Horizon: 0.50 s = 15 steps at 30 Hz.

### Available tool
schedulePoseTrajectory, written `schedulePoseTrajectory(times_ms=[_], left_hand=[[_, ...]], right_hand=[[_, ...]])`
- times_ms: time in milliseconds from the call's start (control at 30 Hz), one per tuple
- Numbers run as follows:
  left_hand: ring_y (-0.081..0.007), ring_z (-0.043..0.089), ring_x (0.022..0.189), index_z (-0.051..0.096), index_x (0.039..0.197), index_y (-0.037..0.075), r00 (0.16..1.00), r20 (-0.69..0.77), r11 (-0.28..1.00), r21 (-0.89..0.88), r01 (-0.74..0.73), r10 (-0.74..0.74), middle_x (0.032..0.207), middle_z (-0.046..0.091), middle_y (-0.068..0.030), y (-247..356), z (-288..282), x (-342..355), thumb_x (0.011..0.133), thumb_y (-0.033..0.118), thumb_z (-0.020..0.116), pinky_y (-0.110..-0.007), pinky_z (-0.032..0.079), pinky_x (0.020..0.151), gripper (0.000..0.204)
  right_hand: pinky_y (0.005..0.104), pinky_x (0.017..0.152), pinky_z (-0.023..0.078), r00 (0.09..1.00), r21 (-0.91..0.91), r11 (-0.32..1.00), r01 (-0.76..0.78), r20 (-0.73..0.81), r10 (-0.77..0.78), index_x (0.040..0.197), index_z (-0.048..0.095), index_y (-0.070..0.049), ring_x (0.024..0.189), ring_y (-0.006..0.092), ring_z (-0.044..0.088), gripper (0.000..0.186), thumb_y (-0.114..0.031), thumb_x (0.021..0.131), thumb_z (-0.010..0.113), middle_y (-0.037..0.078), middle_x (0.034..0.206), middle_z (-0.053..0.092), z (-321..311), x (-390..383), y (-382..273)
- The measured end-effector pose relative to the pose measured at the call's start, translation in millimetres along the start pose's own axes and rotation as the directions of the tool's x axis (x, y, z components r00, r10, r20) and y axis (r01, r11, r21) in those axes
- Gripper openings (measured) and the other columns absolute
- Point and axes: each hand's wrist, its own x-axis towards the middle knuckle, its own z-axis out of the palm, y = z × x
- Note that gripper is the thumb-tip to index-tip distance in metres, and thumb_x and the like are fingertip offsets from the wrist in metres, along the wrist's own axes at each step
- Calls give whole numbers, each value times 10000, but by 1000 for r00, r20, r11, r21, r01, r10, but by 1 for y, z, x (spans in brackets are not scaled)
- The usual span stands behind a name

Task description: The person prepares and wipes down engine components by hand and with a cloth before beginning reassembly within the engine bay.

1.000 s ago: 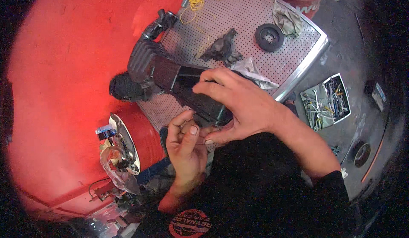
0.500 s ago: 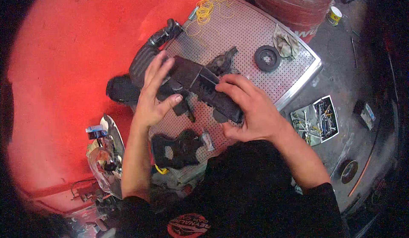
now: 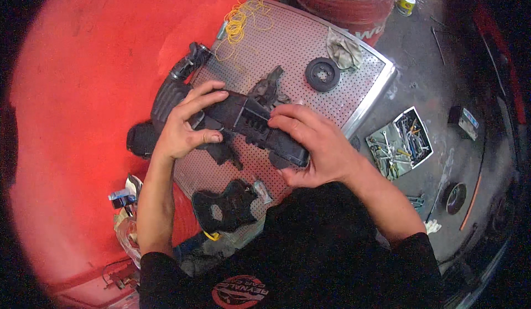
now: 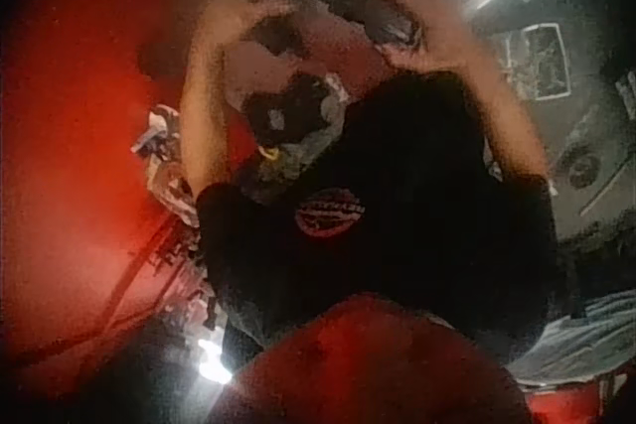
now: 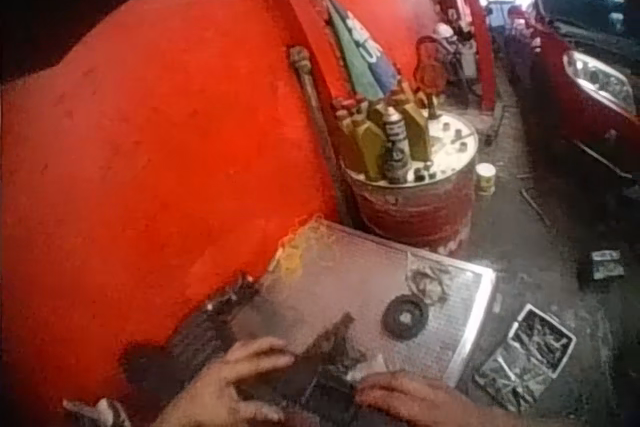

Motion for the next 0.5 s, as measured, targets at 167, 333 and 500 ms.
schedulePoseTrajectory(times_ms=[167, 333, 500], left_hand=[[-304, 464, 1385, 657, 1311, 59, 998, -61, 999, 36, -2, 4, 1440, 541, -130, 4, 7, -2, 655, 417, 895, -435, 324, 1168, 785], [-306, 489, 1356, 661, 1301, 51, 995, -102, 1000, 29, 11, -8, 1426, 549, -133, 7, 11, -7, 667, 411, 888, -425, 341, 1150, 763], [-340, 496, 1307, 675, 1268, 63, 985, -171, 1000, 27, 7, -2, 1376, 571, -142, 7, 18, -13, 676, 426, 867, -454, 363, 1120, 720]], right_hand=[[444, 937, 519, 998, -2, 1000, 26, -56, -26, 1281, 569, 5, 1085, 405, 631, 711, -298, 668, 761, 240, 1253, 577, 4, -2, 5], [462, 983, 516, 998, 22, 1000, 6, -67, -5, 1272, 587, -12, 1132, 411, 617, 720, -289, 627, 748, 227, 1281, 572, 7, -2, 7], [465, 977, 520, 996, 41, 999, 28, -87, -24, 1246, 601, 8, 1117, 414, 626, 697, -299, 634, 733, 234, 1256, 589, 11, 1, 6]])
